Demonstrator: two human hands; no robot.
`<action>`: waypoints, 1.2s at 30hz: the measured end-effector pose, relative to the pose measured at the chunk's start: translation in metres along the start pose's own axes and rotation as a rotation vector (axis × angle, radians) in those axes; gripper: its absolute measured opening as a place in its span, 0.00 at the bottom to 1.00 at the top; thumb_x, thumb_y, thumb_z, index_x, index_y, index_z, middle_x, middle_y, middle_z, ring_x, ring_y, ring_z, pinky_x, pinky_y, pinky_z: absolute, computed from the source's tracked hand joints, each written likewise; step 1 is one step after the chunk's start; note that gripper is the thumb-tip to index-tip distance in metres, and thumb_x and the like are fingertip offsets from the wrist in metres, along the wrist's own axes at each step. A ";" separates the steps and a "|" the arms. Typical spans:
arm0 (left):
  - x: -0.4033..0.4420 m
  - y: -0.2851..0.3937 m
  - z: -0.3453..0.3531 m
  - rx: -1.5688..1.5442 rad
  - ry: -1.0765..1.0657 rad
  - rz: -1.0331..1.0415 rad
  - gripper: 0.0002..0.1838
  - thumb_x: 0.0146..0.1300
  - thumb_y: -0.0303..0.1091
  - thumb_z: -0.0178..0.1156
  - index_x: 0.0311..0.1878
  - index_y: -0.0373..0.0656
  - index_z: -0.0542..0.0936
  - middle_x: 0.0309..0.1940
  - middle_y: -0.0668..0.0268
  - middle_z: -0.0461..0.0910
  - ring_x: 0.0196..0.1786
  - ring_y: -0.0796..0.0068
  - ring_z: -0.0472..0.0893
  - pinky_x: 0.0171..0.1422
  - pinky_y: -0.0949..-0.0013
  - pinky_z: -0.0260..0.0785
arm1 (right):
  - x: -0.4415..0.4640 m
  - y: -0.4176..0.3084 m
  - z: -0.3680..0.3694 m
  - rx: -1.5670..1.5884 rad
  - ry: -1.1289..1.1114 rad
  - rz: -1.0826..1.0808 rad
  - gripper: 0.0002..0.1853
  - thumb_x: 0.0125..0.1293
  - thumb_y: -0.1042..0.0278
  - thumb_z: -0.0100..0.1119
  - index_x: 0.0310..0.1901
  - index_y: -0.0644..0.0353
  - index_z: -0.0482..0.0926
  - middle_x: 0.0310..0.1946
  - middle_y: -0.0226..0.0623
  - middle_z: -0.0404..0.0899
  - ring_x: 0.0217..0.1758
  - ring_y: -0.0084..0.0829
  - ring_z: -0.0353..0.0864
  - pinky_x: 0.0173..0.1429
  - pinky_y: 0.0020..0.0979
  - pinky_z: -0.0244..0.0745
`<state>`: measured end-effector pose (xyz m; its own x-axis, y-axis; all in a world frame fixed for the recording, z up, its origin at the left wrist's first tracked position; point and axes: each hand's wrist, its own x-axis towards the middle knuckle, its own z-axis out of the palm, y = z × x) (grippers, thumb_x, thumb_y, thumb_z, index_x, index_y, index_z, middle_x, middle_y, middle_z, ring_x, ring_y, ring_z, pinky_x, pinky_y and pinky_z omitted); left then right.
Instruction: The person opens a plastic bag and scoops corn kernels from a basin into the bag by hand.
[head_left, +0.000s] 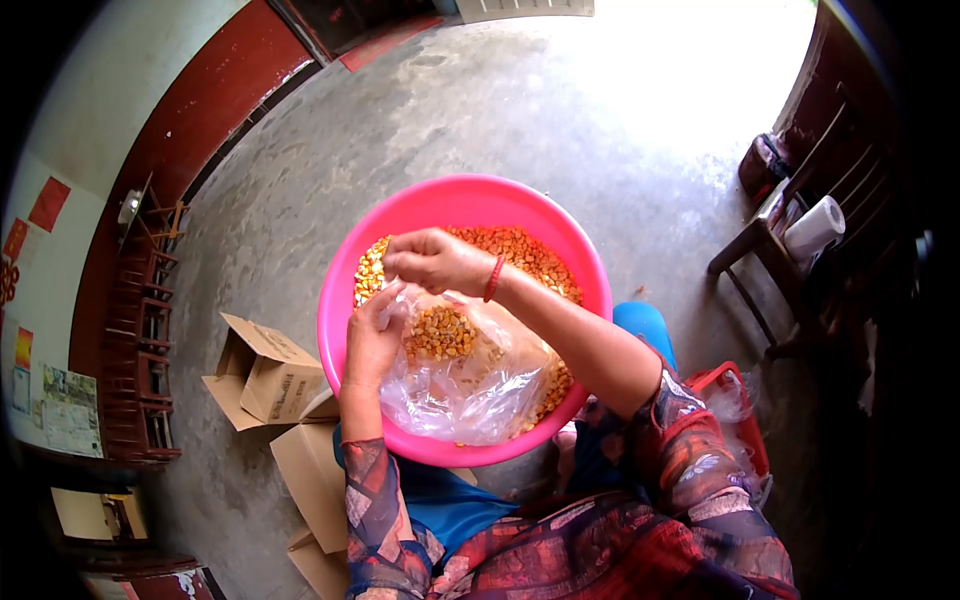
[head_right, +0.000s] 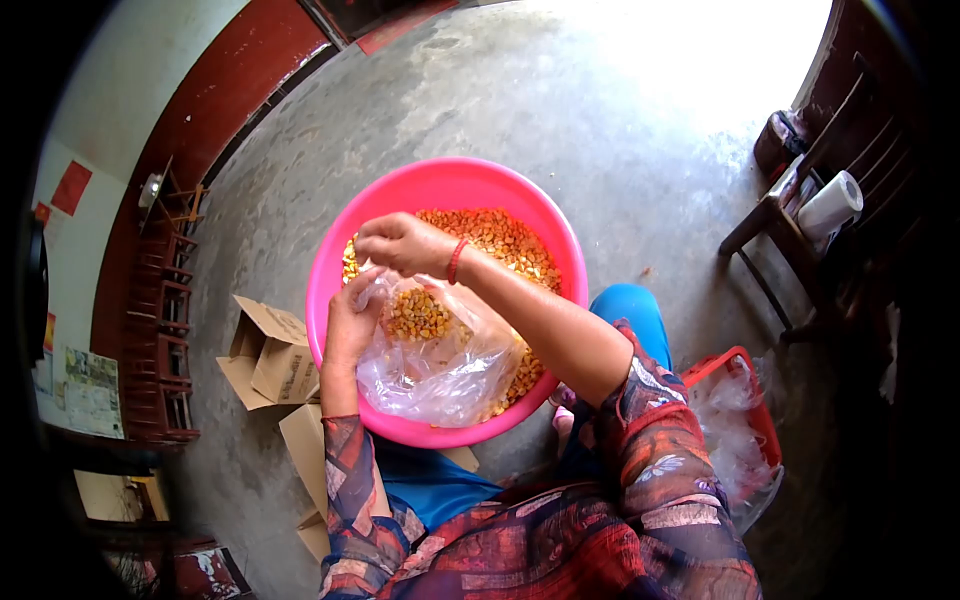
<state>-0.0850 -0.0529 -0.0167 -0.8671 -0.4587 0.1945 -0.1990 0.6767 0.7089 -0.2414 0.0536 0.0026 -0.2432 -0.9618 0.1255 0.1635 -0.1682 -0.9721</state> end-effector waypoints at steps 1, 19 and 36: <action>0.000 0.001 -0.001 0.002 -0.007 -0.002 0.16 0.56 0.27 0.58 0.50 0.40 0.78 0.43 0.56 0.81 0.48 0.69 0.80 0.51 0.67 0.71 | -0.001 -0.002 0.003 -0.056 -0.097 -0.011 0.12 0.68 0.61 0.49 0.36 0.59 0.78 0.24 0.21 0.74 0.24 0.13 0.68 0.26 0.18 0.65; 0.000 0.012 -0.005 -0.073 -0.062 0.009 0.24 0.43 0.18 0.59 0.50 0.35 0.76 0.43 0.55 0.81 0.48 0.65 0.81 0.52 0.67 0.72 | -0.008 0.002 0.022 -0.426 -0.414 -0.120 0.08 0.54 0.70 0.54 0.30 0.65 0.78 0.20 0.34 0.76 0.26 0.22 0.73 0.34 0.29 0.70; 0.001 0.013 -0.002 -0.024 -0.002 -0.041 0.18 0.56 0.21 0.55 0.52 0.37 0.78 0.48 0.55 0.80 0.52 0.67 0.78 0.54 0.69 0.70 | 0.009 0.031 -0.064 -1.188 0.546 -0.109 0.07 0.55 0.68 0.54 0.30 0.58 0.82 0.28 0.45 0.80 0.33 0.45 0.81 0.39 0.41 0.77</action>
<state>-0.0875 -0.0457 -0.0060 -0.8593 -0.4846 0.1634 -0.2235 0.6433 0.7323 -0.2994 0.0536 -0.0392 -0.6009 -0.6973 0.3908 -0.7497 0.3222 -0.5780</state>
